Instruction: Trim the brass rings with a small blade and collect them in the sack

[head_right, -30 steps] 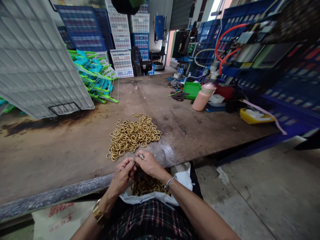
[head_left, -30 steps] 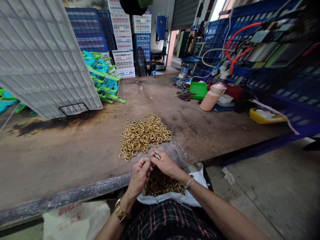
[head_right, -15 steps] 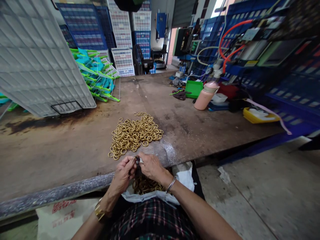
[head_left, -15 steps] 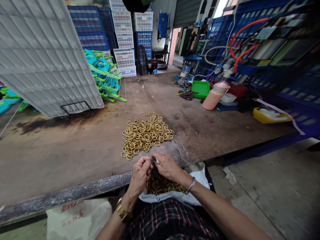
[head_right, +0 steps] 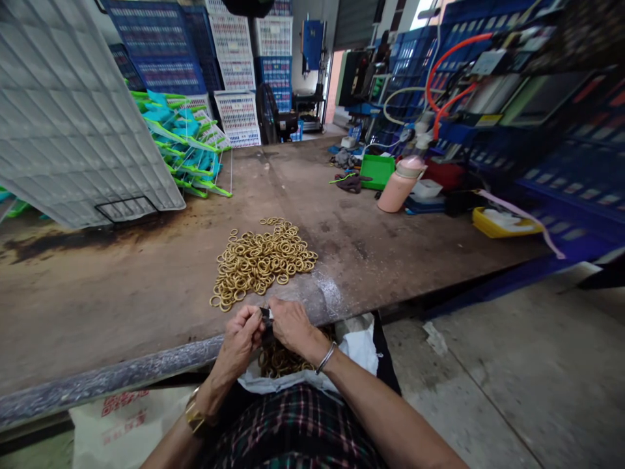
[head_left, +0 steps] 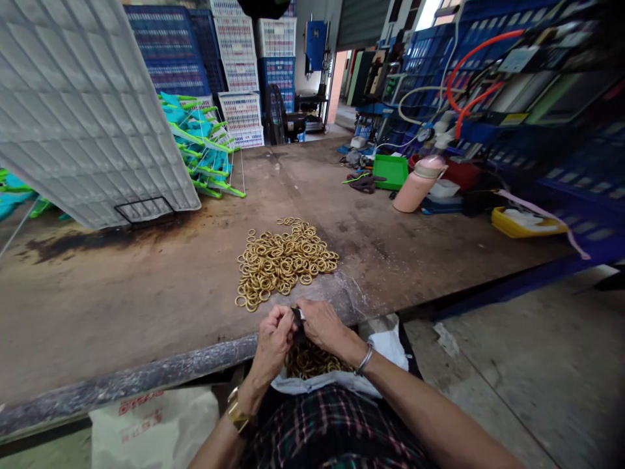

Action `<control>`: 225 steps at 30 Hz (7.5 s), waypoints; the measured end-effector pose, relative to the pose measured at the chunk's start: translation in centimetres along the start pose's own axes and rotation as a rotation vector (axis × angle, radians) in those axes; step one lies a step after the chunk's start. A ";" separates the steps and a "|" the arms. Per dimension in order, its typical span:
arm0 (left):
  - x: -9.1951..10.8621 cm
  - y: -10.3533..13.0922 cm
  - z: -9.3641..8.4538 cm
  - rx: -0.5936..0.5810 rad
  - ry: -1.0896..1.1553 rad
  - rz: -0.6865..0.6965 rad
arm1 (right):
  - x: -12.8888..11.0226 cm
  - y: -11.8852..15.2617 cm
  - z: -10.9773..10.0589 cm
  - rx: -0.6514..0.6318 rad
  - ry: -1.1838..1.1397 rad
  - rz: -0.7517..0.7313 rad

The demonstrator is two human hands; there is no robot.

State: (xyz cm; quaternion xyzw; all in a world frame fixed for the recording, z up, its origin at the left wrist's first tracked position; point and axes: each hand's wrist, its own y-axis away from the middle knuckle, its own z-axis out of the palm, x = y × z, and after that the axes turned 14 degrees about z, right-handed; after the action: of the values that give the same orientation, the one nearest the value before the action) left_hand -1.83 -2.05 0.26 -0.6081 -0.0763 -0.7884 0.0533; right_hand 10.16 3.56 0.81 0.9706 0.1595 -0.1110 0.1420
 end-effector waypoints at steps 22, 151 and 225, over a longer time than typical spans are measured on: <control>0.9 -0.4 -0.4 0.084 0.573 -0.254 | 2.3 -4.7 -0.7 0.247 -0.003 0.304; -0.4 -1.7 -0.4 -0.084 0.033 -0.066 | -0.3 -2.2 -1.0 -0.055 -0.871 0.063; 0.7 -1.7 -2.1 0.111 0.654 -0.271 | -2.2 -8.4 -2.3 0.214 0.115 0.161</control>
State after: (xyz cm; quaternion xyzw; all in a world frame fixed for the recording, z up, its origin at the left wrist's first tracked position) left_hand -4.32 -0.76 0.35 -0.3043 -0.1778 -0.9358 0.0025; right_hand 5.67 11.30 1.49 0.9946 0.0761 -0.0597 0.0370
